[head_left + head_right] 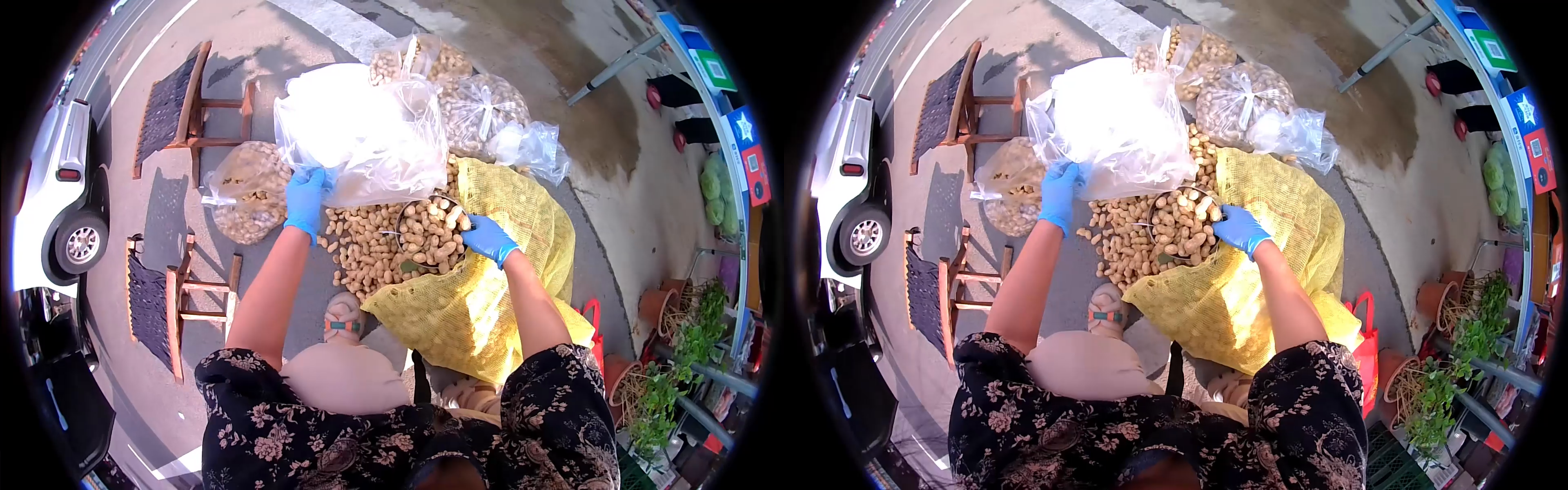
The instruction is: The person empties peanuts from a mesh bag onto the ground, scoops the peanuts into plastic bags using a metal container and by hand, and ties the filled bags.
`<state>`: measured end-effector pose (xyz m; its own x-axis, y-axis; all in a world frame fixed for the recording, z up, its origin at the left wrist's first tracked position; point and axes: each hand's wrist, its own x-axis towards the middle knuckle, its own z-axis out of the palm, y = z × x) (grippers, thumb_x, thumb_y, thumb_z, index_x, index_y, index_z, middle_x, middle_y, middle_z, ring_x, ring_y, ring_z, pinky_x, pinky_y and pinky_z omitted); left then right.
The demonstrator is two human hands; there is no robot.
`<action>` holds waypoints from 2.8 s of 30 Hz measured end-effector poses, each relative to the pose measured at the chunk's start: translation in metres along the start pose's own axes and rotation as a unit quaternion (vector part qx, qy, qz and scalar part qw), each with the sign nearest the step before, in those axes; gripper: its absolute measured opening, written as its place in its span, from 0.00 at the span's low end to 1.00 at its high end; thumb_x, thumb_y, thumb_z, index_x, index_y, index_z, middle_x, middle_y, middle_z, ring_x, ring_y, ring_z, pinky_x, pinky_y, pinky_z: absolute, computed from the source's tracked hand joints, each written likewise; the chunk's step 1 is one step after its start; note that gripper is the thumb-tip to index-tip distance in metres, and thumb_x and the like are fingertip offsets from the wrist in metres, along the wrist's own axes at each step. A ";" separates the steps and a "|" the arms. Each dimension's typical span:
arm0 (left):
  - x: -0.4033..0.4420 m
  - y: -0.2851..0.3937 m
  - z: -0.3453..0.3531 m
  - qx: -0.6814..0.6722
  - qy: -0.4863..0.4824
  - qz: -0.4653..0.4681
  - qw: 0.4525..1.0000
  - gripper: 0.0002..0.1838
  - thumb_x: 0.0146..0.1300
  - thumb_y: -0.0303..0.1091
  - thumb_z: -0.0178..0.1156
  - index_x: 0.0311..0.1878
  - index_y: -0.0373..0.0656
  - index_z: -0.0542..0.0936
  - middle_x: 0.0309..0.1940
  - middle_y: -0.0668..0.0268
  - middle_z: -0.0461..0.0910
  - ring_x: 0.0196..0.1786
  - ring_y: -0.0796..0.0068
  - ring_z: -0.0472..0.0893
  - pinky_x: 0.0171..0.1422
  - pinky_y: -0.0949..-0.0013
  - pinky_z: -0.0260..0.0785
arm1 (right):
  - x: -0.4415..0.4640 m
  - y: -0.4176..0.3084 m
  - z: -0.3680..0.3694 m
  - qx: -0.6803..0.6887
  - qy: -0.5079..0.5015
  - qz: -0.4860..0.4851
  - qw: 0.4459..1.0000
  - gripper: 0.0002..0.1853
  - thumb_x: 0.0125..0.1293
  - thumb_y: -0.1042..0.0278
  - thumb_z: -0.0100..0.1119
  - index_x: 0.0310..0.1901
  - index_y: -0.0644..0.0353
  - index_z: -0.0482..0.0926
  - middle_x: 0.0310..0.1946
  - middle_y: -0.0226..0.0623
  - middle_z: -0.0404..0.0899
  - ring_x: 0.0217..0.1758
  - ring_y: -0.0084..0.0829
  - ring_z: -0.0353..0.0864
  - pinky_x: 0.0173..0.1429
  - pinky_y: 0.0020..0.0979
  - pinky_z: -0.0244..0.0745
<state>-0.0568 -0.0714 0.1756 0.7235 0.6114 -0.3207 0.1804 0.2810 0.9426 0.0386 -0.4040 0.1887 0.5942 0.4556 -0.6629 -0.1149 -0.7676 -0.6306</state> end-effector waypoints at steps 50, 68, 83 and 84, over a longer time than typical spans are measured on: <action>-0.056 -0.009 -0.058 -0.027 -0.093 -0.113 0.989 0.10 0.62 0.34 0.49 0.35 0.42 0.79 0.21 0.72 0.74 0.21 0.85 0.68 0.26 0.78 0.61 | 0.016 -0.139 0.076 -0.343 0.137 -0.289 0.883 0.16 0.54 0.46 0.59 0.26 0.51 0.81 0.21 0.36 0.78 0.25 0.37 0.78 0.32 0.37 0.73; -0.058 0.001 -0.055 -0.042 0.023 -0.092 0.995 0.09 0.63 0.31 0.52 0.43 0.39 0.77 0.25 0.71 0.76 0.22 0.85 0.69 0.27 0.79 0.62 | 0.004 -0.184 0.057 -0.396 0.203 -0.235 0.864 0.21 0.56 0.43 0.57 0.23 0.55 0.81 0.17 0.38 0.77 0.21 0.39 0.77 0.28 0.36 0.70; -0.093 -0.135 0.015 0.548 -0.174 0.052 0.817 0.18 0.55 0.48 0.59 0.41 0.43 0.74 0.28 0.55 0.80 0.31 0.52 0.79 0.37 0.55 0.71 | -0.019 -0.057 -0.013 0.131 0.267 -0.110 0.949 0.18 0.60 0.54 0.61 0.23 0.61 0.81 0.16 0.28 0.76 0.21 0.15 0.67 0.29 0.22 0.65; -0.086 -0.134 0.015 0.535 -0.170 0.046 0.826 0.17 0.55 0.47 0.58 0.39 0.43 0.75 0.27 0.55 0.80 0.31 0.53 0.79 0.37 0.56 0.71 | -0.019 -0.052 -0.013 0.146 0.264 -0.100 0.948 0.18 0.60 0.54 0.61 0.23 0.62 0.81 0.16 0.29 0.76 0.21 0.15 0.68 0.29 0.22 0.65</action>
<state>-0.1332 -0.1727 0.0786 0.8793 0.3002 -0.3696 0.4690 -0.6808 0.5627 0.0437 -0.3788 0.2388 0.9345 0.2303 -0.2713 -0.1271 -0.4961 -0.8589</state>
